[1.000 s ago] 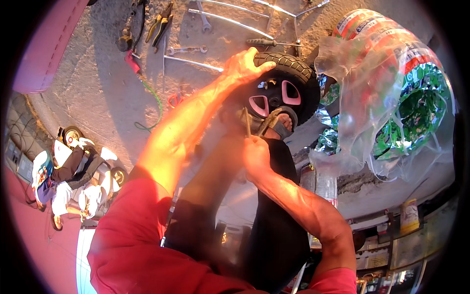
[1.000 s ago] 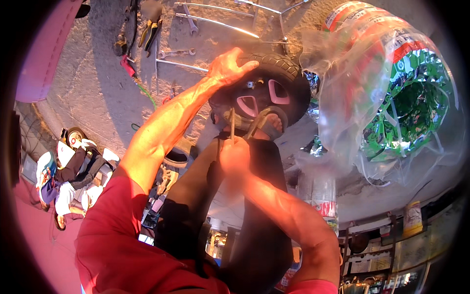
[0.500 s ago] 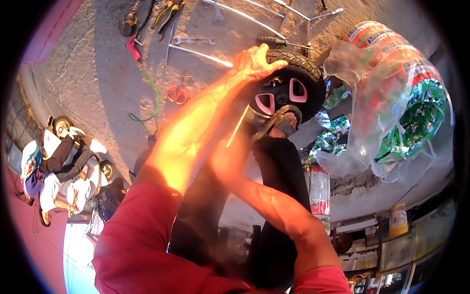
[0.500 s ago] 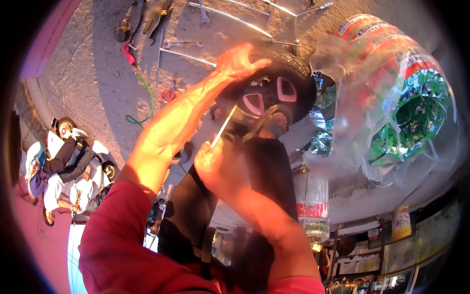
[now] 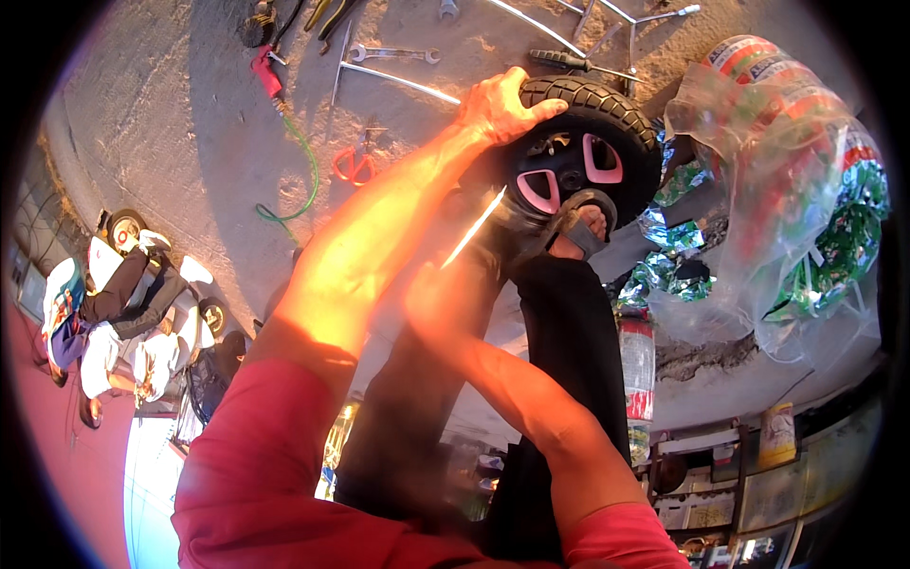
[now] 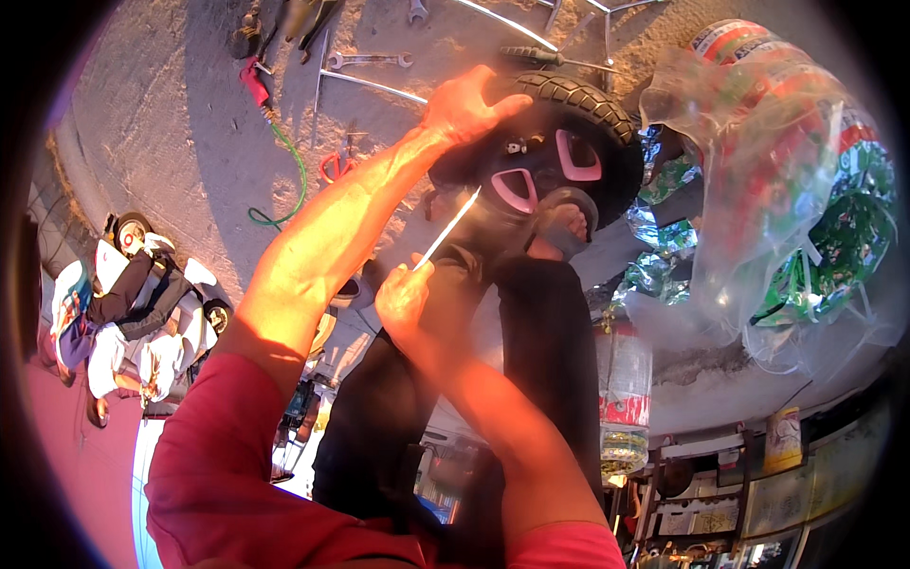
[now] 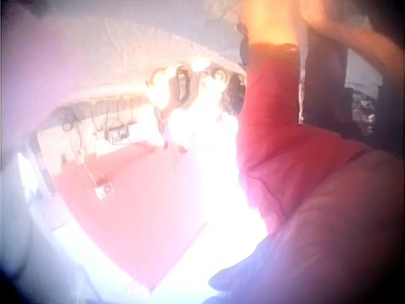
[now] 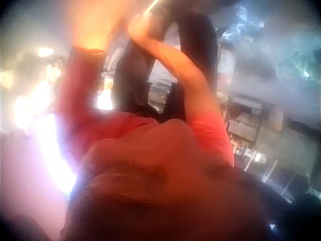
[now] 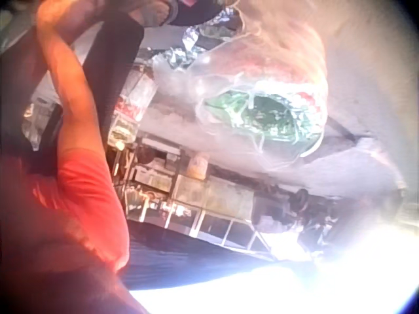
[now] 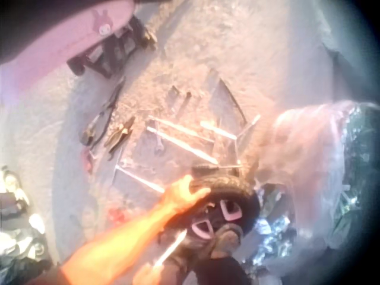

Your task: The person repairs a small electric scooter wheel by prying the tire off the rim using a metal tire lever.

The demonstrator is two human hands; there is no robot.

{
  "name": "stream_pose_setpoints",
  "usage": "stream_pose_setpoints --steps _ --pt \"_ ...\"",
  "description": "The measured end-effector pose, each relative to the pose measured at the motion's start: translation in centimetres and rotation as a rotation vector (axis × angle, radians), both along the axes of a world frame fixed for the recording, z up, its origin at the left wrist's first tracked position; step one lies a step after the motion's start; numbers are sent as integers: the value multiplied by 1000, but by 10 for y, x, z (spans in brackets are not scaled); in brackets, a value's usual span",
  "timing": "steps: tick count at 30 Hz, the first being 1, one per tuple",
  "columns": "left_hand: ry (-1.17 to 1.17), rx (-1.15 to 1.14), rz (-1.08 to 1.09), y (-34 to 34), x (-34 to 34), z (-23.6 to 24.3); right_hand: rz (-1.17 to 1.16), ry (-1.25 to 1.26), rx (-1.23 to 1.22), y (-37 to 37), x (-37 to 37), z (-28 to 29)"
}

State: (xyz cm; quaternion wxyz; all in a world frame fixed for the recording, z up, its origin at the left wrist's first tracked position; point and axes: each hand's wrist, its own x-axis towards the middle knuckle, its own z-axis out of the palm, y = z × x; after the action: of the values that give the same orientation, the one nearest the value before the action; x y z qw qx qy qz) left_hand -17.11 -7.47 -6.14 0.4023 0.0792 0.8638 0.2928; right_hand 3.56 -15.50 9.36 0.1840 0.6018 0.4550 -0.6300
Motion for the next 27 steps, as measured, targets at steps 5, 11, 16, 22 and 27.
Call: stream_pose_setpoints --steps 5,11,16,22,27 --pt "41 53 -5 -1 3 -3 -208 -87 -135 -48 5 -25" --pt "34 47 37 -6 0 -3 -27 41 -128 -4 18 -7" --pt "3 32 10 0 -1 1 409 -5 -75 59 -32 28" --pt "33 12 63 -7 0 -1 -9 -337 -705 149 -43 28" --pt "34 18 44 -3 1 -4 65 -252 -465 92 0 12"
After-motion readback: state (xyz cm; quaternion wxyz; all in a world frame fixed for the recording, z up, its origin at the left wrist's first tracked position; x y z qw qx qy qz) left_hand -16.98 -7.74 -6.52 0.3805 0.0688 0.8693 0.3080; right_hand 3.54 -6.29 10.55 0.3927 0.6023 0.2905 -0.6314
